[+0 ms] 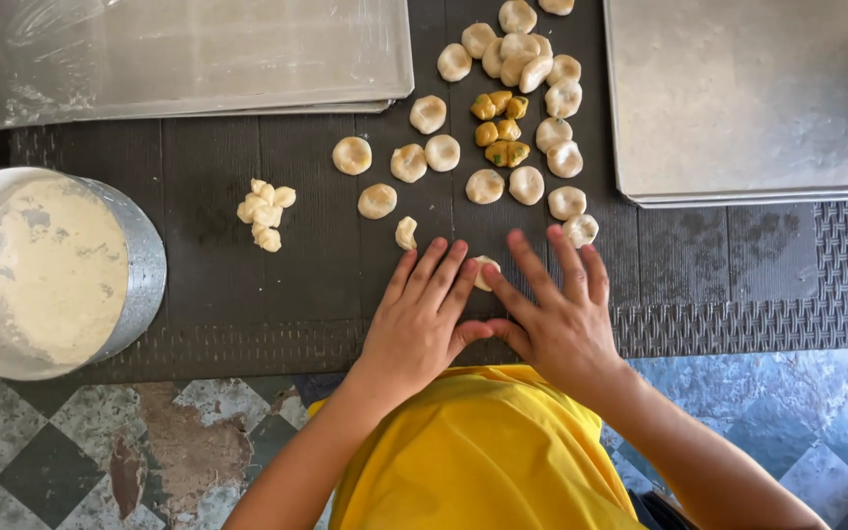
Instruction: Filling small dough circles with a yellow mixture, folding them into crescent shapes, and arranging them on a baking sheet.
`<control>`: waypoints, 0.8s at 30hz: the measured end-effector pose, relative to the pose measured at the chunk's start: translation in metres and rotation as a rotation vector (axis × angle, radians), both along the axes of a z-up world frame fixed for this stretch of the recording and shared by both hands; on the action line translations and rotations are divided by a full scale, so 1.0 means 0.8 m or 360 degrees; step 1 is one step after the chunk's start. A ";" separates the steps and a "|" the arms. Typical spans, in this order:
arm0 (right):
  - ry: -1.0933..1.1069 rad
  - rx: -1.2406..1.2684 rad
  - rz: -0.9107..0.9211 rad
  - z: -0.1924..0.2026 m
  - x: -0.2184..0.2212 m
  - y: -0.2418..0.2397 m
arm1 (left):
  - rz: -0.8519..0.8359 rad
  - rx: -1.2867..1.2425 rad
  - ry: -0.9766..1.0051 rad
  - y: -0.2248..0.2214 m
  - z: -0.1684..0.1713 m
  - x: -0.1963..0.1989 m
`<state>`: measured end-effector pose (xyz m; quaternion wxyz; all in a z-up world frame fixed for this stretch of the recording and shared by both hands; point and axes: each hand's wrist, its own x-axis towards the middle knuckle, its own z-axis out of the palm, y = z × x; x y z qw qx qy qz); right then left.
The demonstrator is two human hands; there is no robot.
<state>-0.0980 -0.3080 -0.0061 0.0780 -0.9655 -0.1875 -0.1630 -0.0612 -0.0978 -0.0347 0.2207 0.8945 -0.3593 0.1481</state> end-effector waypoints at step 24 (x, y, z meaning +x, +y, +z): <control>0.0046 0.1022 -0.0079 -0.015 0.042 0.000 | 0.0349 -0.0328 0.0152 -0.032 -0.035 0.032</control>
